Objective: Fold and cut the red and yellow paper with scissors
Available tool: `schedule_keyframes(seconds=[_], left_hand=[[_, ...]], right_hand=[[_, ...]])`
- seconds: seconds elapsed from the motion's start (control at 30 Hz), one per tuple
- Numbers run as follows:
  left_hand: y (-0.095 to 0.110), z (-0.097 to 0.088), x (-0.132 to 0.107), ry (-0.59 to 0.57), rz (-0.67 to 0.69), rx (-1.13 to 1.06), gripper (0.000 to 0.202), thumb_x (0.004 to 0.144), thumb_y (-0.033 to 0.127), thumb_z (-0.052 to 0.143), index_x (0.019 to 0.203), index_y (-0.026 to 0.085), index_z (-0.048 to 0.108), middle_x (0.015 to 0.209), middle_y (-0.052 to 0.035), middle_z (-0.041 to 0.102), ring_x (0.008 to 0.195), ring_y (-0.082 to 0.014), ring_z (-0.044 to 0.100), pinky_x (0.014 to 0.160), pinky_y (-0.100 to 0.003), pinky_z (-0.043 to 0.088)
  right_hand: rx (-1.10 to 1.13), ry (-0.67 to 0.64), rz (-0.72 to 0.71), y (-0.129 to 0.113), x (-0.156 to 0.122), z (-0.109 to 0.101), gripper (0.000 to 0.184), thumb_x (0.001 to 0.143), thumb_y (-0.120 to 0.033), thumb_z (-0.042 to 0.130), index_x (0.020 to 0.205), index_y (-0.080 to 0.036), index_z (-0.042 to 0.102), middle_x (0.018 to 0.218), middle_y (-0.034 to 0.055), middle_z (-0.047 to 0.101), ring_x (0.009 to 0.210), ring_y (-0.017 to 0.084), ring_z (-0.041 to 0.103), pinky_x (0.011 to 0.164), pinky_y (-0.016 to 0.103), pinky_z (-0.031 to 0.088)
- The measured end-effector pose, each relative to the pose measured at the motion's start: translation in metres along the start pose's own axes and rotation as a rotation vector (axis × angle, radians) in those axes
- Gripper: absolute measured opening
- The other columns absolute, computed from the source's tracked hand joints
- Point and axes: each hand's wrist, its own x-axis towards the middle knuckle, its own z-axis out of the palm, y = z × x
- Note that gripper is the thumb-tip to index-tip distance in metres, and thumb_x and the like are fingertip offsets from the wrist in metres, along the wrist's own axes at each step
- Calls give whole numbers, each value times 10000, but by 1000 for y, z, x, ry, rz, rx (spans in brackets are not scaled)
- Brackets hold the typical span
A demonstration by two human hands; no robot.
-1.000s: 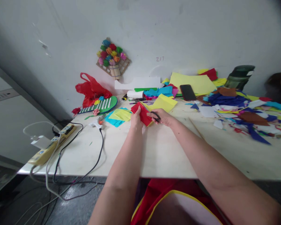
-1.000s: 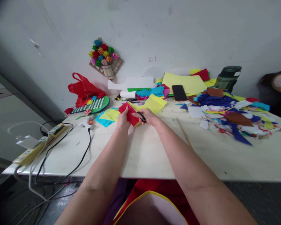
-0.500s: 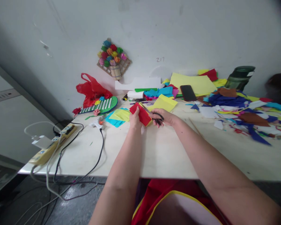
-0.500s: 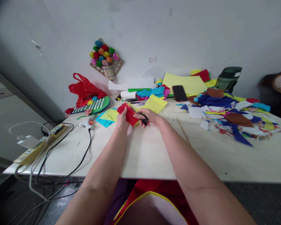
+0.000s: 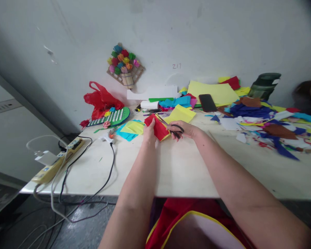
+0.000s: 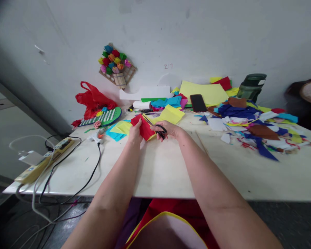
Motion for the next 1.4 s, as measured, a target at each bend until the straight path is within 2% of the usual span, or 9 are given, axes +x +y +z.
schedule_keyframes(seconds=[0.2,0.43,0.63,0.8,1.1,1.4], left_hand=[[0,0,0,3,-26,27,178,656,203,692,795,135,605,740,-47,661,655,-175,641,741,-362,508],[-2,0,-1,-13,-28,69,204,636,240,709,767,128,600,660,-38,640,613,-163,629,701,-319,504],[-4,2,-2,-45,-5,37,201,634,240,708,758,134,591,656,-26,636,582,-145,614,669,-301,502],[-5,2,-1,-27,2,26,209,631,240,710,765,135,589,650,-19,629,571,-138,608,663,-298,499],[-4,3,-2,-22,4,27,214,629,254,707,755,142,575,641,-19,623,548,-132,596,628,-285,502],[-5,1,-2,-38,3,25,204,630,248,710,744,142,577,644,-20,624,551,-132,597,615,-279,508]], right_hand=[[31,26,-9,-3,1,6,358,752,-501,557,704,-160,457,501,14,603,352,104,534,278,166,284],[58,119,-11,-3,8,17,368,736,-500,577,679,-152,470,470,10,584,329,97,522,260,159,239],[50,183,-51,1,11,19,380,715,-506,596,654,-151,476,463,-4,564,307,74,486,256,158,222],[73,236,-51,4,13,20,353,708,-478,611,648,-157,476,442,-27,529,293,56,444,254,158,215],[163,248,-14,-2,11,24,328,661,-419,665,635,-164,460,410,-56,481,292,43,384,285,160,286],[174,251,-43,4,14,21,313,657,-411,671,655,-161,483,423,-58,477,305,38,375,294,156,280]])
